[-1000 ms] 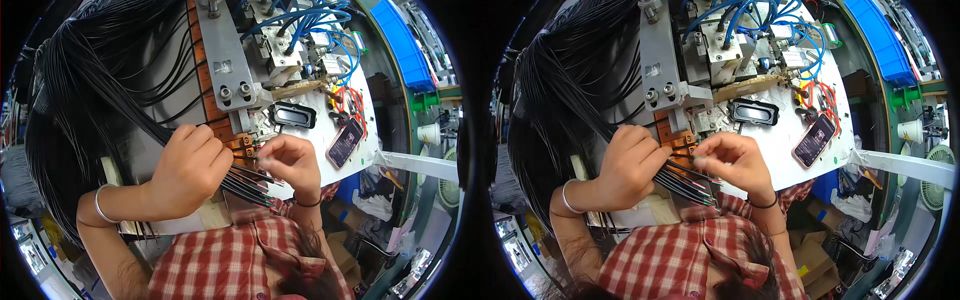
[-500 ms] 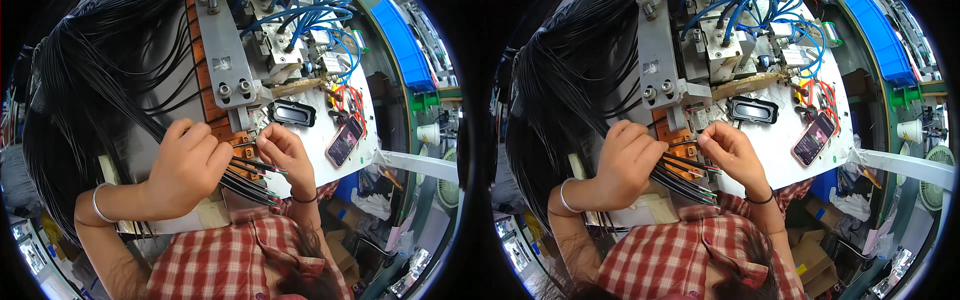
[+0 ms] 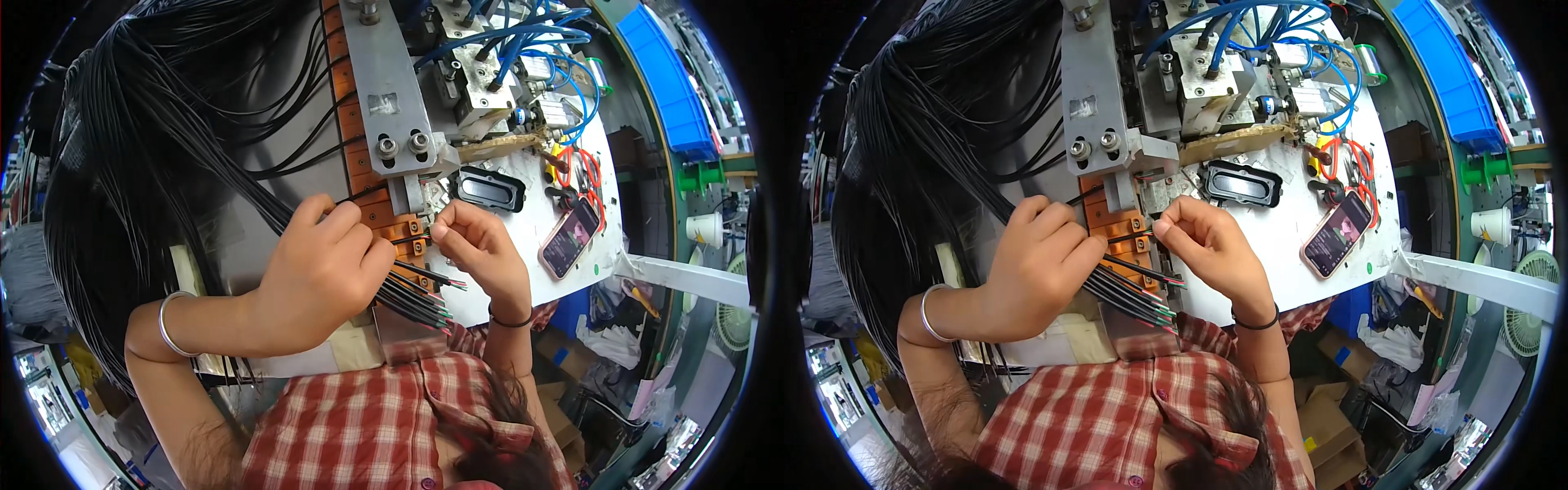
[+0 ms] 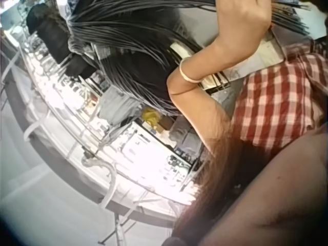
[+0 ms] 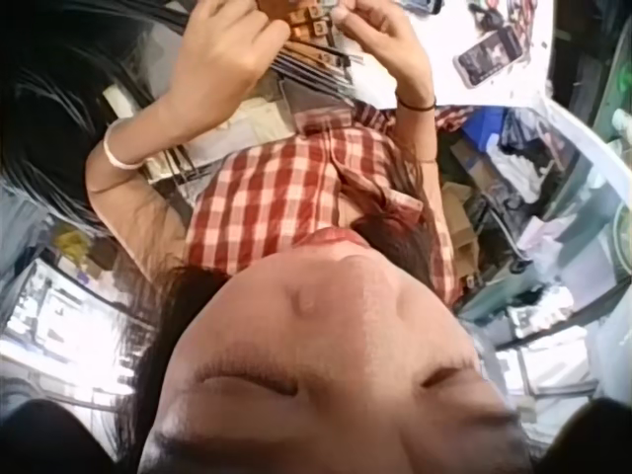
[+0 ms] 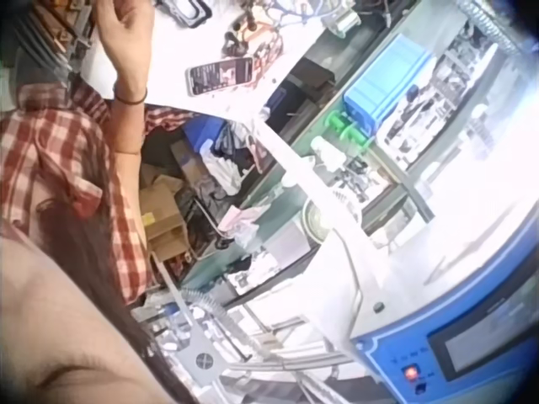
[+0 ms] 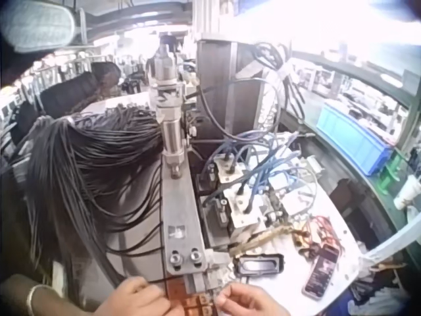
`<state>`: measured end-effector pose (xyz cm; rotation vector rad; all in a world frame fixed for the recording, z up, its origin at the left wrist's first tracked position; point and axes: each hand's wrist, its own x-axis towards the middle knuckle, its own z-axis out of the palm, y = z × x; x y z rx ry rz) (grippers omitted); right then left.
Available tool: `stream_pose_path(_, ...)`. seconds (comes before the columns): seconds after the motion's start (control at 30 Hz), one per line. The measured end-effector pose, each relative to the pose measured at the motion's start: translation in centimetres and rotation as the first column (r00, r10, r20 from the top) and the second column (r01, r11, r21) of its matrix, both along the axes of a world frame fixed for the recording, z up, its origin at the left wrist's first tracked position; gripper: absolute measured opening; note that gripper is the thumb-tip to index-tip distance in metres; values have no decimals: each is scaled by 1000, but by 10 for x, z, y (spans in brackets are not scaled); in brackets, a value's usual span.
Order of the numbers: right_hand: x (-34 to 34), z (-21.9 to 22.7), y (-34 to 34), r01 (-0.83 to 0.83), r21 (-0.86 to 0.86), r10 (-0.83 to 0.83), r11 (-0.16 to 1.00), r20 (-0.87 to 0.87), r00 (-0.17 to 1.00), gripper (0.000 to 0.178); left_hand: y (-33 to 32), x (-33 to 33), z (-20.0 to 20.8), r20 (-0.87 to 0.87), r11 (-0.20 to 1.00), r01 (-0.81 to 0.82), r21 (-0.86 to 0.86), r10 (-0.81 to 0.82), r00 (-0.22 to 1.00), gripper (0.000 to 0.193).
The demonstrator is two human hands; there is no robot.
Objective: Sort and place wire harness bundles into a machine fixture for assembly.
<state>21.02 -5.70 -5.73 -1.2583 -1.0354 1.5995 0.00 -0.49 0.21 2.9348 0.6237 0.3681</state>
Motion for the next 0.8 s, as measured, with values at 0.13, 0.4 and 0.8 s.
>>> stream_pose_path(0.13, -8, 1, -5, 107, -100, -110, 989, -28, 994, 8, 2, 2, -14, 115, 996, 50, 76, -59, 992, 11)
stream_pose_path(0.4, -11, 10, -16, 262, 174, -250, 949, -89, 964, 11, 4, -1, 1, 57, 999, 19, -47, -17, 998, 29)
stream_pose_path(0.8, -12, 9, -17, 292, 79, -274, 953, -177, 945, 7, 4, -2, 4, 105, 988, 1, -155, 15, 994, 26)
